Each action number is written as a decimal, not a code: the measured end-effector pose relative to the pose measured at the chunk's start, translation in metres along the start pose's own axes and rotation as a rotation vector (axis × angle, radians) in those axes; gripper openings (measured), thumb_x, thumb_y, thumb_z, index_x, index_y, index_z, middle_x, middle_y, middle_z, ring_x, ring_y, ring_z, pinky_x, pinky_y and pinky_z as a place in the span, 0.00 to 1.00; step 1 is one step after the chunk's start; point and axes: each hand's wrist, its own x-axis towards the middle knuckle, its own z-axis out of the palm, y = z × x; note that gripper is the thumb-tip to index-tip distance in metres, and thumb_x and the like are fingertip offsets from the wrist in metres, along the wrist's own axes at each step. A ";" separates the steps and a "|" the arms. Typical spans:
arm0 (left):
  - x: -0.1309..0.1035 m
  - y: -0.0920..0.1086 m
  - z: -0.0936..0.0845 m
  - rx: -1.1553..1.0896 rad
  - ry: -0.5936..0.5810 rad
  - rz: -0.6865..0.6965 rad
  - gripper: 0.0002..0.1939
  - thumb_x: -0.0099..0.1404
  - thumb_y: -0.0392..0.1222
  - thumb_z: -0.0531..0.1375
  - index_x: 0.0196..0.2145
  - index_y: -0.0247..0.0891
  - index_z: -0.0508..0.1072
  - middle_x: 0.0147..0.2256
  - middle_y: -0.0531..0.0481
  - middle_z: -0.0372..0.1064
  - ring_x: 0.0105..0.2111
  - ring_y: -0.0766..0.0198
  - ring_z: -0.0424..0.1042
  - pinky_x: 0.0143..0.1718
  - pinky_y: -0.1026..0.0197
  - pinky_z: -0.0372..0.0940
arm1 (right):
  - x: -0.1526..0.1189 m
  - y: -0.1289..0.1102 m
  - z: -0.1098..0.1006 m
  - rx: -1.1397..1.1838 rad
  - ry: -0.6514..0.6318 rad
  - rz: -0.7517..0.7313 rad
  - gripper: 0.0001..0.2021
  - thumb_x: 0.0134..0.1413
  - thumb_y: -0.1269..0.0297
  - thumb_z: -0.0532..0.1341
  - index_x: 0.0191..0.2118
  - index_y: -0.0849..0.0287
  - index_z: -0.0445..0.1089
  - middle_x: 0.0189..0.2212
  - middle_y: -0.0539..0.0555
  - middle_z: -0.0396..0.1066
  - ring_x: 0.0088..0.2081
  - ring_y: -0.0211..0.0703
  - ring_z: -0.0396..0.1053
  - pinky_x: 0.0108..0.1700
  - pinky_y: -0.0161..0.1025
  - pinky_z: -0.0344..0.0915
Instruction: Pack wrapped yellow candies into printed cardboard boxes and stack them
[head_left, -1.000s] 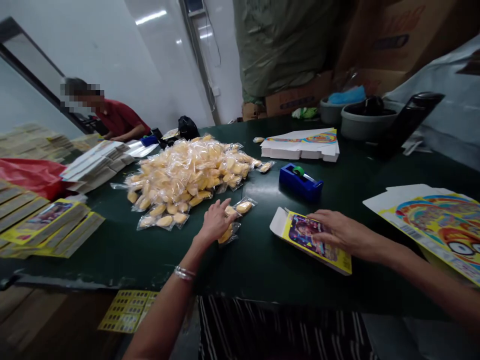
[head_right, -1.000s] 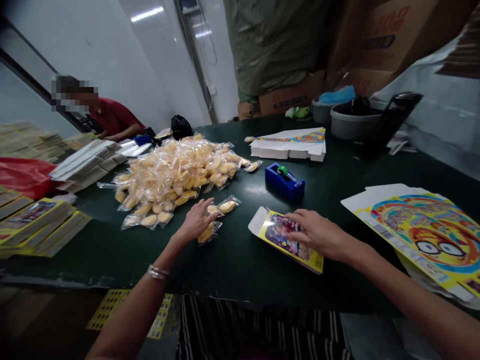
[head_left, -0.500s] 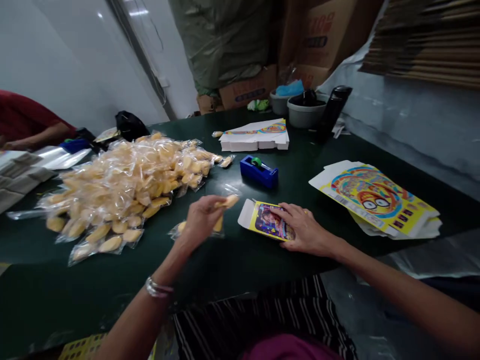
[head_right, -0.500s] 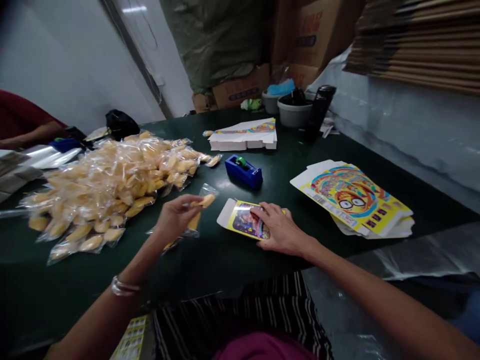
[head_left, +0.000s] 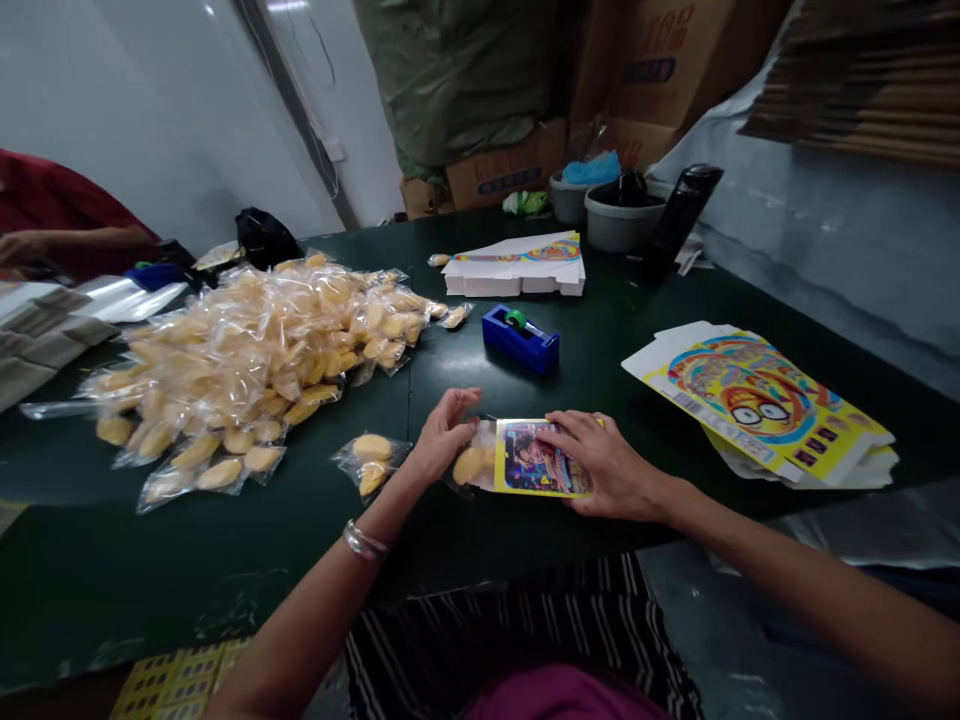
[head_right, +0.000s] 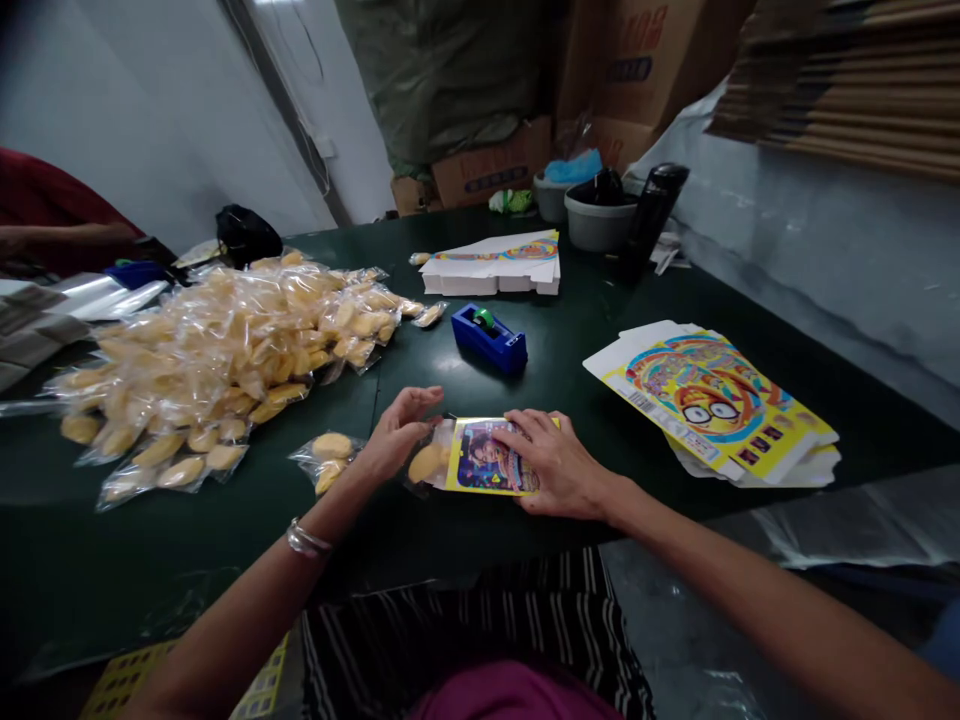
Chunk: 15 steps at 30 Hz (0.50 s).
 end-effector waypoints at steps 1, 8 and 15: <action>-0.001 -0.001 -0.004 -0.006 0.060 -0.024 0.24 0.55 0.30 0.51 0.50 0.39 0.66 0.57 0.41 0.67 0.58 0.56 0.67 0.52 0.52 0.68 | 0.000 0.000 0.000 -0.001 -0.010 -0.005 0.42 0.41 0.61 0.67 0.65 0.57 0.56 0.64 0.68 0.55 0.63 0.67 0.53 0.58 0.63 0.52; -0.048 0.014 -0.045 0.088 0.080 -0.234 0.17 0.59 0.41 0.61 0.48 0.43 0.73 0.43 0.47 0.74 0.42 0.54 0.72 0.46 0.50 0.68 | 0.002 0.001 -0.001 0.016 -0.020 -0.007 0.41 0.42 0.61 0.65 0.65 0.57 0.56 0.64 0.69 0.55 0.62 0.67 0.54 0.56 0.63 0.54; -0.040 0.025 0.005 -0.057 -0.178 -0.285 0.12 0.61 0.32 0.57 0.42 0.34 0.75 0.34 0.46 0.78 0.31 0.61 0.76 0.34 0.59 0.71 | -0.004 0.005 0.007 -0.027 0.058 -0.076 0.40 0.41 0.62 0.64 0.64 0.54 0.57 0.63 0.67 0.57 0.61 0.69 0.57 0.55 0.64 0.54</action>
